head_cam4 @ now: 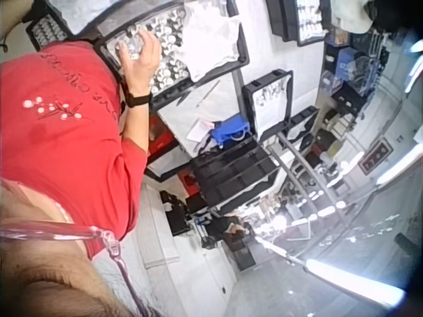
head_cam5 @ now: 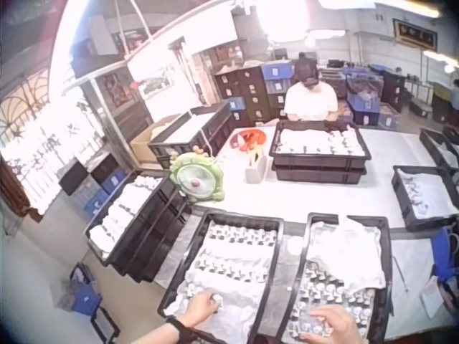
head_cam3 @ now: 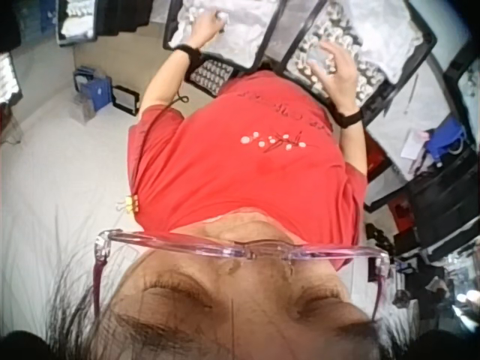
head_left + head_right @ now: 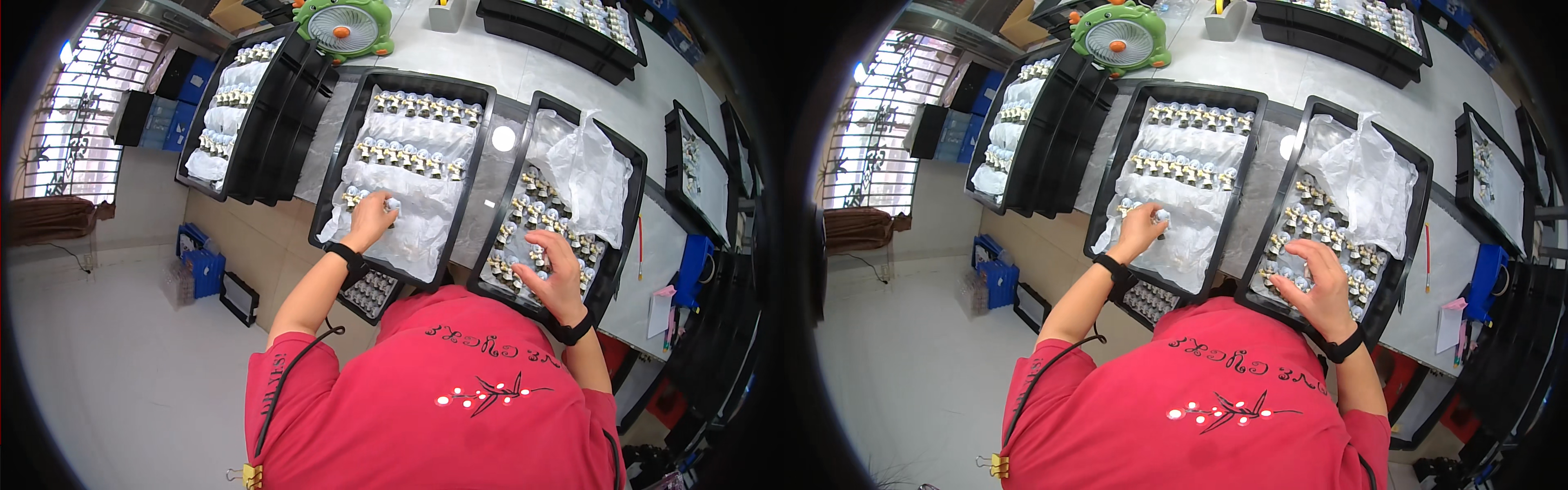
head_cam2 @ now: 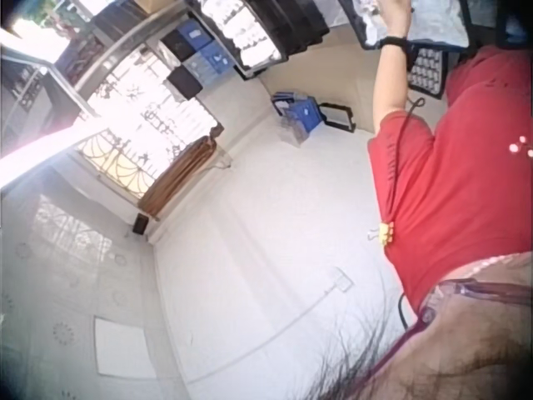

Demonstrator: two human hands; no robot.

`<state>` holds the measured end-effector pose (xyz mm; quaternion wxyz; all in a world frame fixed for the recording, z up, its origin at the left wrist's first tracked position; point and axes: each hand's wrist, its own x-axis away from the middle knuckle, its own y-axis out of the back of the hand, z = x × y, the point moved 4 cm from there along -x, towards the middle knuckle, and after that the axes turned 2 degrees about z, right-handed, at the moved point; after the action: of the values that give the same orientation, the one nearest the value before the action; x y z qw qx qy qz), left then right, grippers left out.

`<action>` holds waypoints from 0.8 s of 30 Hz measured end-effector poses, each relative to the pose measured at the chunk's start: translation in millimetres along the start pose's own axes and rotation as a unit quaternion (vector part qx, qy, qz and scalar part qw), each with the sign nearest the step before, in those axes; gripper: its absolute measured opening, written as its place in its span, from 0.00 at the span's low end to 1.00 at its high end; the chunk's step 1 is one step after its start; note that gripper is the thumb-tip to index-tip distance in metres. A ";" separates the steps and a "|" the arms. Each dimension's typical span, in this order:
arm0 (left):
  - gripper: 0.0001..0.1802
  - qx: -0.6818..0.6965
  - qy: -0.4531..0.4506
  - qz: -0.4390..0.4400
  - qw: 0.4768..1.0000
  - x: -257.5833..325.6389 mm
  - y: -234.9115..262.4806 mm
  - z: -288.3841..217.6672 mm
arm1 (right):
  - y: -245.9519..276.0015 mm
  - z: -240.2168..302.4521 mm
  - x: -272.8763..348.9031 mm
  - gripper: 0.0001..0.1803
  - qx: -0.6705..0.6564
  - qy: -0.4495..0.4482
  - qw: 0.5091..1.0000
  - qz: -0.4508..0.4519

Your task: The recorder is inspecting and sorting small manufactured parts (likely light-switch or electrical components) from a large bin into black trays.

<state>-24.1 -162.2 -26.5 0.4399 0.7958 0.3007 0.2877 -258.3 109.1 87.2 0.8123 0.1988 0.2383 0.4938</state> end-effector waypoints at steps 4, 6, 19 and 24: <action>0.17 -0.064 -0.014 0.018 0.998 -8.1 -13.3 11.3 | -3.4 0.9 -4.2 0.20 0.003 0.000 1.000 0.004; 0.16 -0.101 -0.034 0.027 0.994 -12.6 -19.5 14.3 | -5.8 -2.1 -4.5 0.18 0.007 -0.005 1.000 0.006; 0.20 -0.083 -0.031 0.091 0.992 -20.6 -23.4 12.3 | -31.9 -100.4 15.4 0.16 0.109 -0.121 0.985 0.047; 0.21 -0.081 -0.041 0.085 0.992 -13.7 1.9 -24.5 | -77.2 -109.2 -5.6 0.19 0.216 -0.082 0.961 0.152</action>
<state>-50.3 -160.1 -16.5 0.4889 0.7912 0.1898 0.3146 -269.7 80.2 -43.0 0.6824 0.4431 0.2389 0.5300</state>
